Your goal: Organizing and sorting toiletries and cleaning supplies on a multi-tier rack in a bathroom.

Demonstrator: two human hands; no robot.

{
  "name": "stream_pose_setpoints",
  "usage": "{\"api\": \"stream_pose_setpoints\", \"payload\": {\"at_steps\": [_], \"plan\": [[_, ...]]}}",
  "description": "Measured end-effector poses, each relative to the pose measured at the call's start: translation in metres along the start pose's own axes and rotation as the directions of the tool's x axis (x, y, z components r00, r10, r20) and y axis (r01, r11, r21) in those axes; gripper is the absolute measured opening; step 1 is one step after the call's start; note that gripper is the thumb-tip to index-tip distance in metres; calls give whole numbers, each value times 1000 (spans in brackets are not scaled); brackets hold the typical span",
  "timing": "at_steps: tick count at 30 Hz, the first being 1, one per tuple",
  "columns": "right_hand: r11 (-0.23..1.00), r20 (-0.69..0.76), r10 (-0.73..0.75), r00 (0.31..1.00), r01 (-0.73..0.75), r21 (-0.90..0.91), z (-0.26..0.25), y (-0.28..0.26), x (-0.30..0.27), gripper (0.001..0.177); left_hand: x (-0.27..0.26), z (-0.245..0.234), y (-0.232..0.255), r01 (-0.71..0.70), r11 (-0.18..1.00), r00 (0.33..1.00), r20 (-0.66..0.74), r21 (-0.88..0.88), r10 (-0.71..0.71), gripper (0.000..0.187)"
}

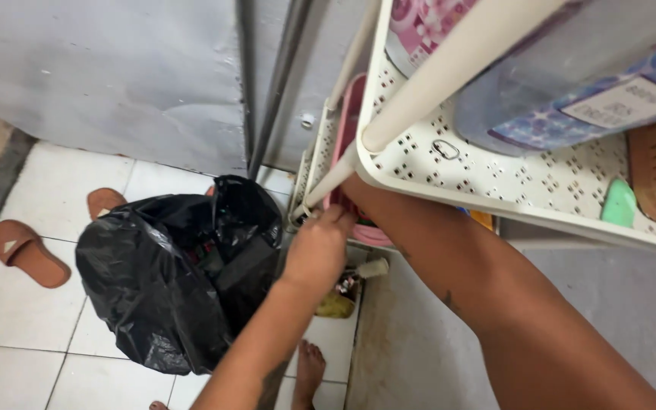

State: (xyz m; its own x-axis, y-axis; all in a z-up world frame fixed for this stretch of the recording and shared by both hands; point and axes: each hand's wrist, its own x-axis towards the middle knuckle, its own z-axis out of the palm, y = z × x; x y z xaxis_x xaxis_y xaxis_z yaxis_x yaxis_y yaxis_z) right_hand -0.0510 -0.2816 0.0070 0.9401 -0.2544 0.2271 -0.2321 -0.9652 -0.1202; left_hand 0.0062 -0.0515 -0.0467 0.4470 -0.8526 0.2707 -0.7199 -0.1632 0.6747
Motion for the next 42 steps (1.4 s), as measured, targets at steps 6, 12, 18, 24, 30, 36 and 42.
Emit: {"api": "stream_pose_setpoints", "payload": {"at_steps": [6, 12, 18, 24, 30, 36, 42], "plan": [[998, 18, -52, 998, 53, -38, -17, -21, -4, 27, -2, 6, 3, 46, 998, 998, -49, 51, -44, 21], [991, 58, -73, 996, 79, -108, -21, -20, -9, 27, 4, -7, 25, 23, 997, 996, -83, 68, -17, 25], [974, 100, -56, 993, 77, -215, -45, 8, -37, 26, 39, 21, 51, 233, 970, 951, 195, 66, -242, 21], [969, 130, 109, 986, -76, -236, -7, 56, -85, 31, 101, 56, 47, 297, 941, 949, 64, 164, -310, 41], [877, -200, 57, 978, -145, -458, 41, 98, -135, 31, 119, 38, 44, 297, 916, 903, 231, 271, -361, 73], [36, 100, 786, 610, -207, 978, 27, 12, -125, 20, 121, 63, 47, 307, 929, 932, 129, 208, -337, 61], [-189, 182, 761, 622, -56, 980, 25, -7, -138, 14, 126, 64, 42, 327, 907, 902, 200, 265, -383, 69]]}}
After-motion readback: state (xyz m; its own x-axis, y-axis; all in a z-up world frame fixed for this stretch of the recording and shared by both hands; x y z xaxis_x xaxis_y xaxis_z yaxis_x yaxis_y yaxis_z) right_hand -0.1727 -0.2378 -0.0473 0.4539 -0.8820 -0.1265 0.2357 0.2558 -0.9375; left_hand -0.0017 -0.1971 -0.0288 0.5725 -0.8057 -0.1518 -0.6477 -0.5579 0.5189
